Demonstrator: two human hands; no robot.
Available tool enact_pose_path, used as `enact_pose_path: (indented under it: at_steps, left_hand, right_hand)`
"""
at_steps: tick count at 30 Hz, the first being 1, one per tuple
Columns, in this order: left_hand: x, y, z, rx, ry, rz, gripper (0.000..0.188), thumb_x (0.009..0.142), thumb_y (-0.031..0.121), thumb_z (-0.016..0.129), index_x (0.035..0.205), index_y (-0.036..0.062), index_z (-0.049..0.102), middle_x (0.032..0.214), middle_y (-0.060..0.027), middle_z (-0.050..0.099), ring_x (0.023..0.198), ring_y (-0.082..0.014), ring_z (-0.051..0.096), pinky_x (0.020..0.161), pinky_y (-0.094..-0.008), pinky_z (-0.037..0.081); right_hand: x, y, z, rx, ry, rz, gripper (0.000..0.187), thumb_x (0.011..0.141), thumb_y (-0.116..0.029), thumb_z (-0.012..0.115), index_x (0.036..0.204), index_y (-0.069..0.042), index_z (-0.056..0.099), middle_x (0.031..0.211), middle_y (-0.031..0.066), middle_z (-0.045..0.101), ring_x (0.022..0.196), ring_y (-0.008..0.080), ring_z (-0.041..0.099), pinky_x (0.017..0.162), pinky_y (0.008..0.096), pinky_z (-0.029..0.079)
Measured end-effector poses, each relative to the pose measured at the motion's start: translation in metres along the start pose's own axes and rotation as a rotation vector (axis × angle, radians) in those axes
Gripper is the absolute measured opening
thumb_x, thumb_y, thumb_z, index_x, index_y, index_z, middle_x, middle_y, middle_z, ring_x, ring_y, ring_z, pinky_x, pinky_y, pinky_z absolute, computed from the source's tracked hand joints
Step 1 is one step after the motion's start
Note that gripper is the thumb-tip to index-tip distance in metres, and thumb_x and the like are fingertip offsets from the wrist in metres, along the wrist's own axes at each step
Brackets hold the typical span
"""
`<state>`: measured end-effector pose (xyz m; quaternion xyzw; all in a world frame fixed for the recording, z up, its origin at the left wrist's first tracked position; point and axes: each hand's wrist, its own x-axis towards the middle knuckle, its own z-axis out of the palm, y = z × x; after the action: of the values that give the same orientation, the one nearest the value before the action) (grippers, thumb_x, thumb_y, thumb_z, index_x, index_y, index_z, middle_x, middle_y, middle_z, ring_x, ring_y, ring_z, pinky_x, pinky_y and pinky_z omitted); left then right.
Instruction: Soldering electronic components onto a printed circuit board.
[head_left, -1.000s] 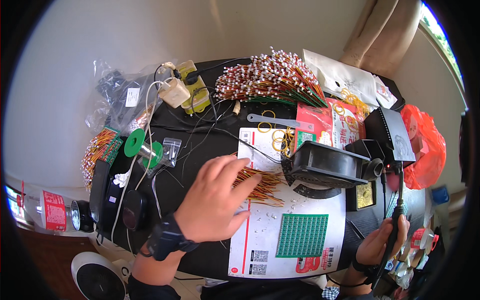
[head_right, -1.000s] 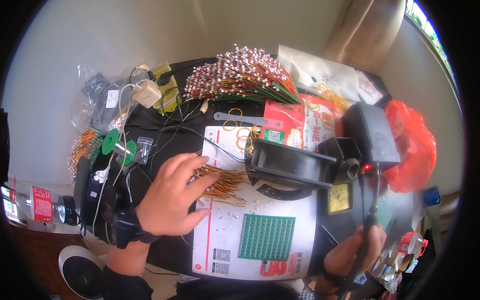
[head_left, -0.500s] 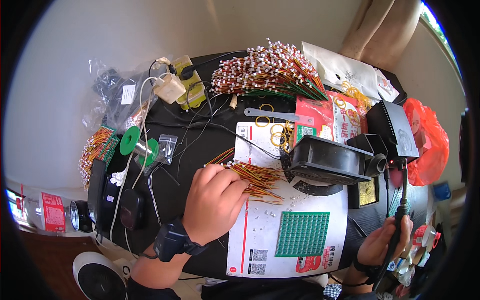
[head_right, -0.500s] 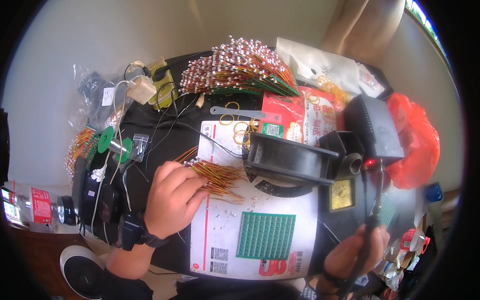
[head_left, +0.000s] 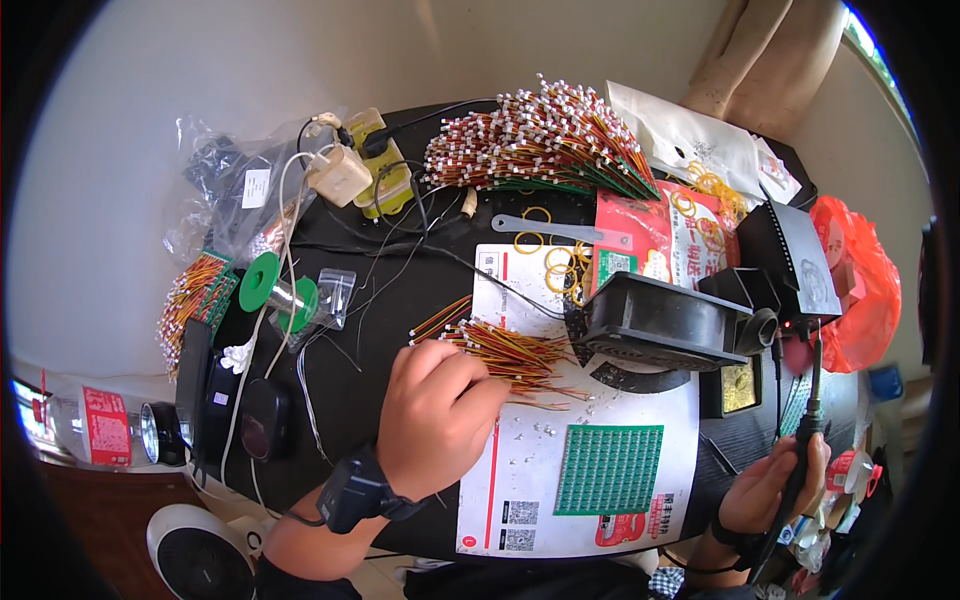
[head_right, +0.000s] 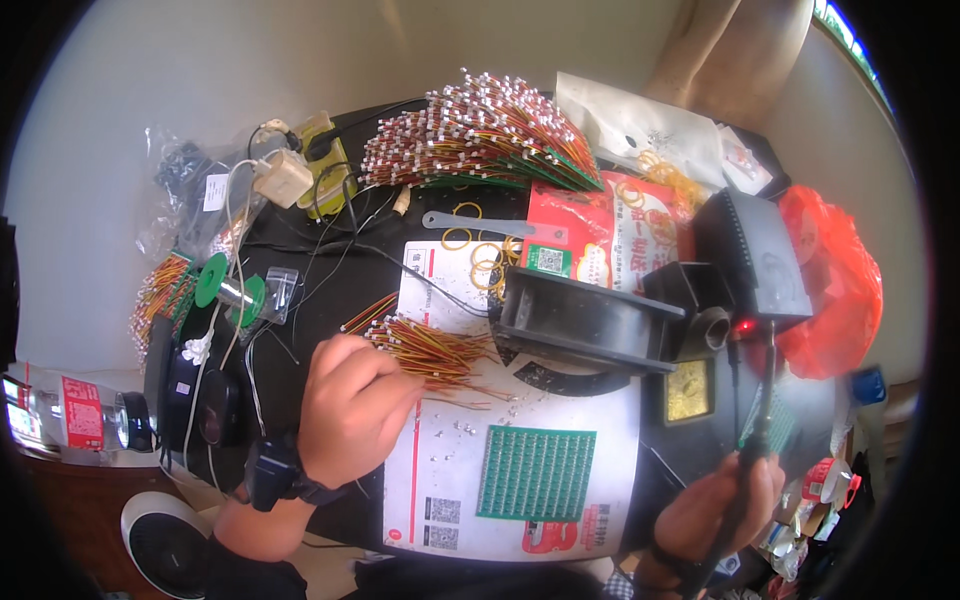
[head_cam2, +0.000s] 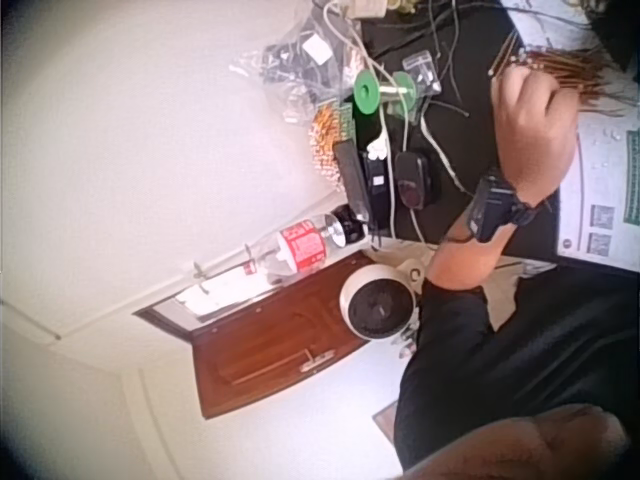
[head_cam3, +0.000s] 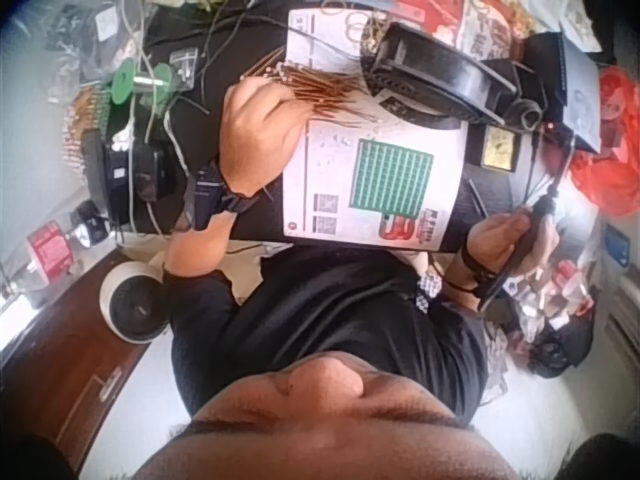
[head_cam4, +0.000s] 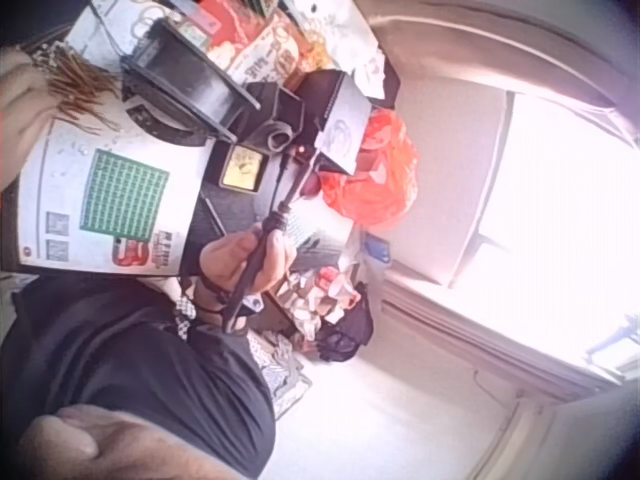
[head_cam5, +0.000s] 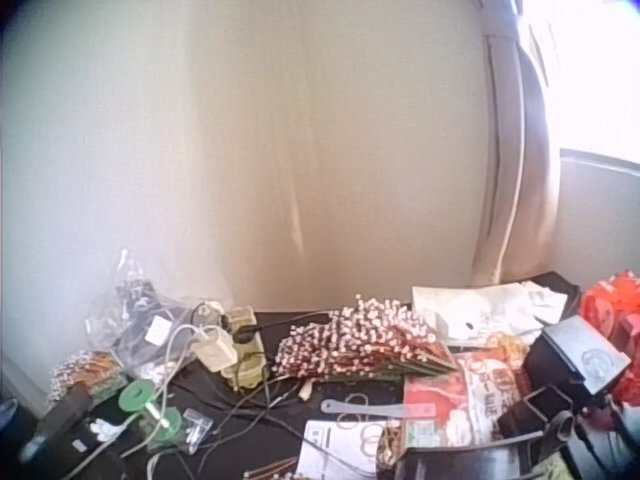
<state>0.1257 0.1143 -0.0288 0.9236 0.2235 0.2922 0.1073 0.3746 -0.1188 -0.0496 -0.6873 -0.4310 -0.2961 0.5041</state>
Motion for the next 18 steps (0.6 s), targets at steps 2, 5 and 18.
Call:
enact_pose_path:
  at_steps: [2, 5, 18]
  left_hand:
    - [-0.004, 0.002, -0.009, 0.026, -0.029, -0.018, 0.021, 0.066, 0.002, 0.082, 0.084, 0.0074, 0.074, 0.083, -0.0021, 0.062, 0.085, -0.0259, 0.056, 0.075, -0.0385, 0.044]
    - [-0.009, 0.003, -0.017, 0.028, -0.076, -0.057, 0.021, 0.066, 0.002, 0.082, 0.085, 0.007, 0.074, 0.084, -0.0024, 0.062, 0.085, -0.0261, 0.056, 0.075, -0.0387, 0.044]
    - [0.009, 0.0, 0.01, -0.003, -0.032, 0.044, 0.017, 0.07, 0.0, 0.076, 0.086, 0.0066, 0.074, 0.085, -0.0037, 0.061, 0.085, -0.025, 0.058, 0.075, -0.0377, 0.047]
  right_hand:
    - [0.002, 0.001, -0.001, 0.012, -0.003, -0.011, 0.031, 0.106, -0.017, 0.054, 0.131, 0.002, 0.052, 0.124, 0.0196, 0.055, 0.097, 0.0232, 0.057, 0.08, 0.0315, 0.049]
    - [0.003, 0.001, 0.0, 0.004, -0.006, -0.028, 0.031, 0.106, -0.016, 0.054, 0.131, 0.002, 0.052, 0.124, 0.0197, 0.055, 0.096, 0.0228, 0.056, 0.079, 0.0316, 0.049]
    - [0.0, 0.001, 0.0, -0.009, 0.007, -0.02, 0.029, 0.106, -0.013, 0.053, 0.13, 0.003, 0.053, 0.123, 0.0185, 0.055, 0.098, 0.0226, 0.056, 0.081, 0.031, 0.05]
